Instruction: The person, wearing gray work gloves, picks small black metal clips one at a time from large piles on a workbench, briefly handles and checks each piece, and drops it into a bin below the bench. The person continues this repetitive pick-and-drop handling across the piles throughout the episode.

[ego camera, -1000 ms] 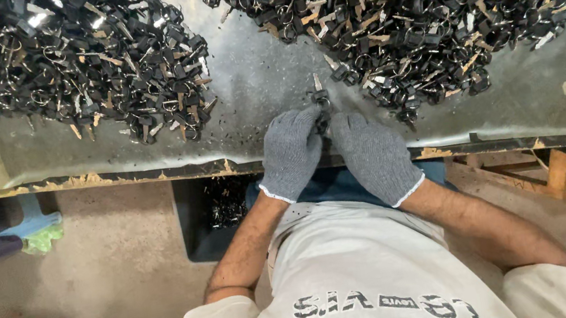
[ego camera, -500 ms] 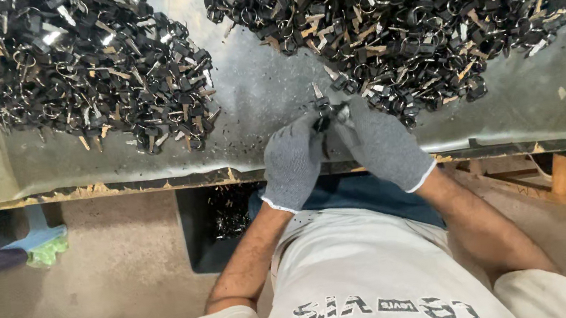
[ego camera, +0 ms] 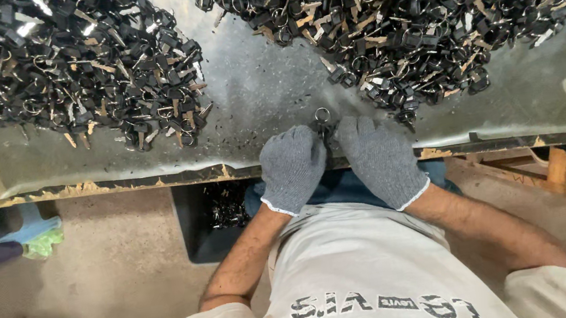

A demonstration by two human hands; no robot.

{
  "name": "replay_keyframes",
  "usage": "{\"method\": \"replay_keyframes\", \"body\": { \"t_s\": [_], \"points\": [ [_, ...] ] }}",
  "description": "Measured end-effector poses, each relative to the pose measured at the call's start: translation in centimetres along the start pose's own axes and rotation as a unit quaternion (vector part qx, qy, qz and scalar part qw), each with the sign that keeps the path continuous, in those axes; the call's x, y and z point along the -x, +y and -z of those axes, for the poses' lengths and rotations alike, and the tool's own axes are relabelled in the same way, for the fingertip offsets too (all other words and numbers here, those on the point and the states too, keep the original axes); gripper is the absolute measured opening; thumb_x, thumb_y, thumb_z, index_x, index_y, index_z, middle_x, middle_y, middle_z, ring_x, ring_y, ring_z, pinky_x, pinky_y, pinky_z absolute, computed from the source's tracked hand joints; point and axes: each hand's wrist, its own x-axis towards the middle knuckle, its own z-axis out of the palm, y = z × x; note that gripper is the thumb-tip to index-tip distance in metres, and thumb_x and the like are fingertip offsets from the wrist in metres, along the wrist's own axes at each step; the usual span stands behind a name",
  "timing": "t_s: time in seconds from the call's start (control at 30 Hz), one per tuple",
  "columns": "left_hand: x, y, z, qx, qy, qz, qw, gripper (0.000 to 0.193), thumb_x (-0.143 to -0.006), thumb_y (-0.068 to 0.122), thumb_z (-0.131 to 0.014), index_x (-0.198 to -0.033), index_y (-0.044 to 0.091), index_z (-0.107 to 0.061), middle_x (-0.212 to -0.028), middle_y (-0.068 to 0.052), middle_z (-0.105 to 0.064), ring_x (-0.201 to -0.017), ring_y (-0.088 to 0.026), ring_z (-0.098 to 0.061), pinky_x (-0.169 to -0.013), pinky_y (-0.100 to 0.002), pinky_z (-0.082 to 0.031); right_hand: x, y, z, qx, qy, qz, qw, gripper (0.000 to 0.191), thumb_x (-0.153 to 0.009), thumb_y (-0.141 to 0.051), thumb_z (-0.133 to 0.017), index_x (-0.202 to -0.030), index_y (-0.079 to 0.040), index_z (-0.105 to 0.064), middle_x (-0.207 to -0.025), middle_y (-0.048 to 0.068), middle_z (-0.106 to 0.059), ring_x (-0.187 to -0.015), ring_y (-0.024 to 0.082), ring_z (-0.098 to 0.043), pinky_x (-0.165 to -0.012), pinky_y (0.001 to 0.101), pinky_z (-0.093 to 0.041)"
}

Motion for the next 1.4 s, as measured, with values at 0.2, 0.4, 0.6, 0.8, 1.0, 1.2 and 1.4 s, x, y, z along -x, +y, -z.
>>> {"method": "replay_keyframes", "body": {
  "t_s": [0.2,0.4,0.6,0.8,1.0,1.2,1.4],
  "points": [
    [-0.5,-0.4,0.5,0.017,-0.033,0.023,0.999,0.02,-0.085,0.022,-0.075,-0.079,0.012,-0.06,-0.073,-0.012,-0.062,-0.067,-0.036,-0.063,-0.06,-0.05,-0.047,0.0,0.9,0.0,-0.102,-0.036,0.011,0.994,0.015,-0.094,-0.025,-0.064,-0.093,-0.011,-0.059,-0.08,0.007,-0.064,-0.068,0.024,-0.07,-0.051,0.0354,-0.055],
    [-0.9,-0.2,1.3,0.043,-0.047,0.025,0.998,0.018,-0.085,0.022,-0.075,-0.081,0.012,-0.061,-0.073,-0.01,-0.062,-0.067,-0.034,-0.064,-0.061,-0.048,-0.048,-1.0,0.8,1.1,-0.087,-0.058,-0.026,0.994,0.027,-0.1,-0.029,-0.064,-0.107,-0.003,-0.064,-0.079,0.009,-0.062,-0.051,0.018,-0.065,-0.039,0.0309,-0.051],
    [-0.1,-0.5,0.3,0.046,-0.025,-0.021,0.998,0.017,-0.08,0.018,-0.074,-0.081,0.01,-0.059,-0.076,-0.011,-0.06,-0.074,-0.034,-0.064,-0.067,-0.048,-0.049,-0.5,-0.7,0.0,0.004,-0.032,0.031,0.999,0.017,-0.098,-0.029,-0.063,-0.092,-0.013,-0.059,-0.074,0.004,-0.061,-0.056,0.019,-0.067,-0.042,0.0345,-0.052],
    [0.3,-0.6,-0.2,0.033,-0.028,-0.037,0.998,0.015,-0.083,0.013,-0.072,-0.081,0.01,-0.058,-0.077,-0.011,-0.059,-0.074,-0.035,-0.064,-0.067,-0.048,-0.049,-1.5,-0.6,0.5,-0.18,-0.222,-0.008,0.958,0.023,-0.105,-0.025,-0.059,-0.108,-0.002,-0.06,-0.075,0.013,-0.071,-0.062,0.025,-0.072,-0.049,0.0352,-0.056],
    [-0.2,-0.9,0.3,0.049,-0.012,-0.042,0.998,0.015,-0.083,0.016,-0.073,-0.082,0.011,-0.059,-0.076,-0.01,-0.06,-0.072,-0.033,-0.064,-0.064,-0.047,-0.049,-3.1,1.1,2.0,-0.195,0.083,0.123,0.97,0.022,-0.094,-0.016,-0.06,-0.106,-0.001,-0.049,-0.117,0.028,-0.074,-0.089,0.036,-0.075,-0.063,0.0401,-0.059],
    [-0.9,-1.1,2.5,0.033,0.019,-0.014,0.999,0.01,-0.087,0.017,-0.075,-0.087,0.012,-0.066,-0.084,-0.007,-0.067,-0.072,-0.027,-0.067,-0.064,-0.042,-0.052,-1.6,-0.7,1.1,-0.285,0.003,-0.017,0.958,0.053,-0.096,-0.024,-0.064,-0.137,0.008,-0.053,-0.09,0.023,-0.069,-0.064,0.034,-0.069,-0.053,0.0413,-0.056],
    [-3.6,-1.6,5.8,-0.063,0.243,-0.038,0.967,0.011,-0.089,0.008,-0.077,-0.096,0.011,-0.069,-0.092,-0.006,-0.068,-0.086,-0.026,-0.066,-0.083,-0.042,-0.052,-0.4,0.4,0.0,-0.246,-0.031,0.001,0.969,0.05,-0.093,-0.029,-0.069,-0.128,0.003,-0.055,-0.074,0.017,-0.069,-0.057,0.033,-0.069,-0.061,0.049,-0.059]
  ]
}}
